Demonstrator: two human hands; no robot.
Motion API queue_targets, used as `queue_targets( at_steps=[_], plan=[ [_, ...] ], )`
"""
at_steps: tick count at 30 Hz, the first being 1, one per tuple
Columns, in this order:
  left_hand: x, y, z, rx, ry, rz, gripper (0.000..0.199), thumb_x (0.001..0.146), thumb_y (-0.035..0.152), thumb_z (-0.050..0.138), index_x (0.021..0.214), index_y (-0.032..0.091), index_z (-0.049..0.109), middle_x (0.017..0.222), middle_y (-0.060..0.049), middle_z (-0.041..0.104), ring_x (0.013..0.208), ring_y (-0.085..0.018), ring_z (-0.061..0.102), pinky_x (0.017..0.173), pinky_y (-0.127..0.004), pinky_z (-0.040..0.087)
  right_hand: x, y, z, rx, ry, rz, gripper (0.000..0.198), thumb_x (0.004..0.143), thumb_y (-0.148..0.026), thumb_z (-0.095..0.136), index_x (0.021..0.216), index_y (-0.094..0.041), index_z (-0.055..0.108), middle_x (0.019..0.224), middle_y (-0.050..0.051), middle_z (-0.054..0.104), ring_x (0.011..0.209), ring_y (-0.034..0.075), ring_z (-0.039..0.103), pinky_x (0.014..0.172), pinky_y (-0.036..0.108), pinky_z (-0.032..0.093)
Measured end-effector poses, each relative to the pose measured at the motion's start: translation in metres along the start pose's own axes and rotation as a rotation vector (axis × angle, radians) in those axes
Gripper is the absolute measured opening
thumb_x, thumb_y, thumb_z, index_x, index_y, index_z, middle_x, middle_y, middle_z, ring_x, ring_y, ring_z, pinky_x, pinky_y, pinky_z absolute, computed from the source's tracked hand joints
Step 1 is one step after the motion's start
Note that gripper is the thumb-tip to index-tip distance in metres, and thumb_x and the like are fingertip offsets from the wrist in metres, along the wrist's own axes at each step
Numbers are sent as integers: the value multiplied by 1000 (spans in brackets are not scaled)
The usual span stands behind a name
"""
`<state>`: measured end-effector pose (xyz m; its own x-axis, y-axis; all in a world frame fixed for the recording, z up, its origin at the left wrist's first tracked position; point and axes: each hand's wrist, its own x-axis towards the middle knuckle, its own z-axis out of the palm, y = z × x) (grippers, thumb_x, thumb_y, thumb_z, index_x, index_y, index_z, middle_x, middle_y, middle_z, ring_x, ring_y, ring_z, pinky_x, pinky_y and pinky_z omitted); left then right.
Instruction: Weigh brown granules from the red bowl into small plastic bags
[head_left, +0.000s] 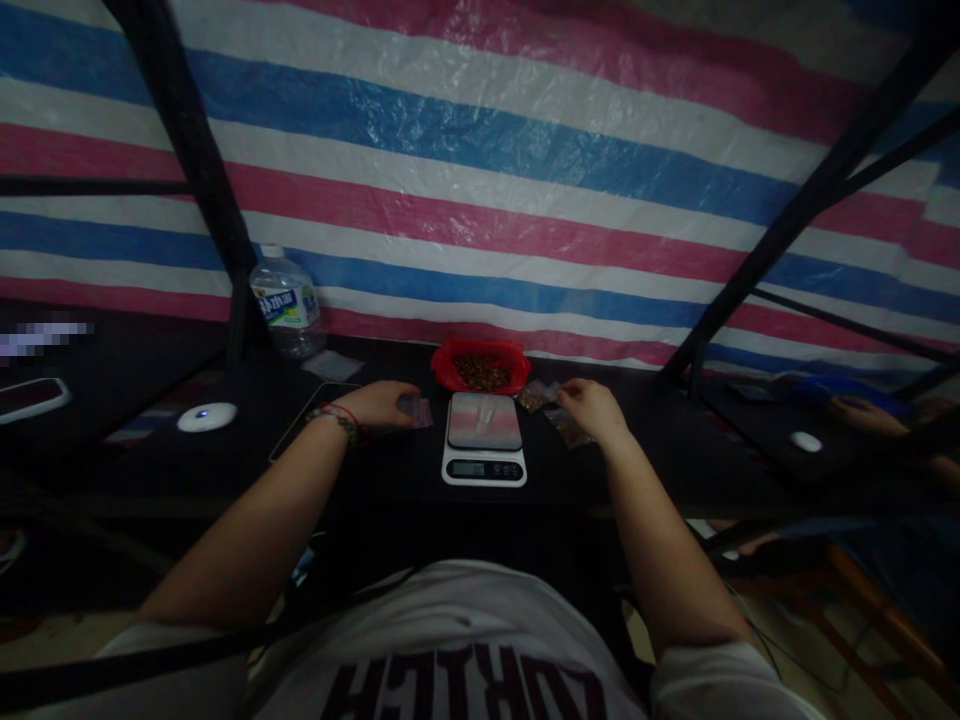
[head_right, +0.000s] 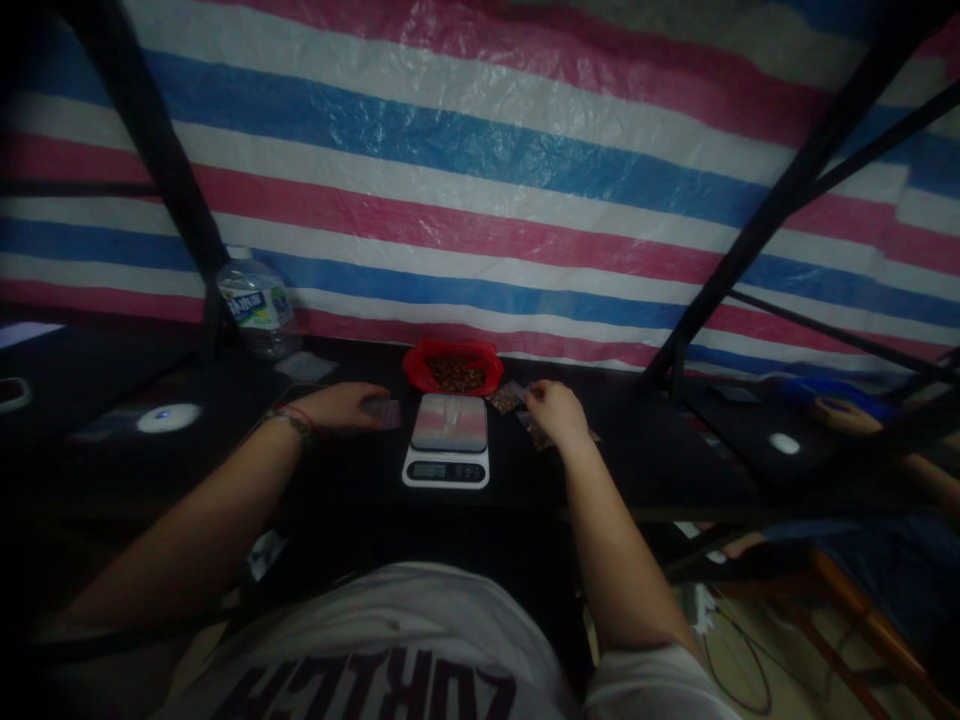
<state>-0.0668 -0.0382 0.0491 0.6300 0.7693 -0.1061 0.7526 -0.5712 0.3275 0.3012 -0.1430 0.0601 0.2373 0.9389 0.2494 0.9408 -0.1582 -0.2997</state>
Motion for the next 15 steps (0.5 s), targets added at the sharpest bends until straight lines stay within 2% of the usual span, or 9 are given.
queue_targets(
  at_steps=[5, 8, 11, 13, 15],
  plan=[
    [1, -3, -5, -6, 196, 34, 73, 69, 44, 63, 135, 14, 51, 134, -15, 56, 119, -29, 55, 102, -33, 40, -3, -10, -2, 84, 87, -61, 25, 84, -32, 55, 93, -18, 72, 95, 9, 72, 83, 20, 64, 74, 28, 44],
    [-5, 11, -17, -44, 329, 118, 73, 70, 44, 64, 135, 14, 50, 131, -15, 57, 118, -30, 56, 102, -35, 42, -13, -28, -6, 279, 113, -163, 24, 84, -34, 54, 85, -17, 71, 83, 6, 70, 73, 17, 60, 68, 26, 43],
    [-21, 41, -30, -111, 432, 273, 73, 72, 43, 64, 138, 16, 47, 129, -13, 59, 112, -28, 59, 98, -36, 45, -28, -55, -7, 598, -14, -271, 32, 85, -44, 55, 76, -16, 68, 71, 3, 65, 64, 14, 56, 60, 25, 41],
    [-33, 66, -34, -105, 485, 393, 75, 71, 40, 67, 139, 16, 44, 133, -13, 56, 115, -27, 57, 101, -37, 43, -39, -73, -5, 784, -172, -316, 38, 85, -50, 54, 73, -16, 65, 66, 1, 61, 58, 12, 53, 55, 23, 40],
    [-45, 89, -34, -73, 476, 524, 73, 73, 37, 67, 139, 16, 43, 134, -14, 54, 120, -27, 53, 105, -38, 39, -49, -88, 0, 896, -324, -352, 43, 87, -53, 51, 71, -15, 63, 63, 1, 59, 56, 11, 51, 52, 22, 38]
  ],
)
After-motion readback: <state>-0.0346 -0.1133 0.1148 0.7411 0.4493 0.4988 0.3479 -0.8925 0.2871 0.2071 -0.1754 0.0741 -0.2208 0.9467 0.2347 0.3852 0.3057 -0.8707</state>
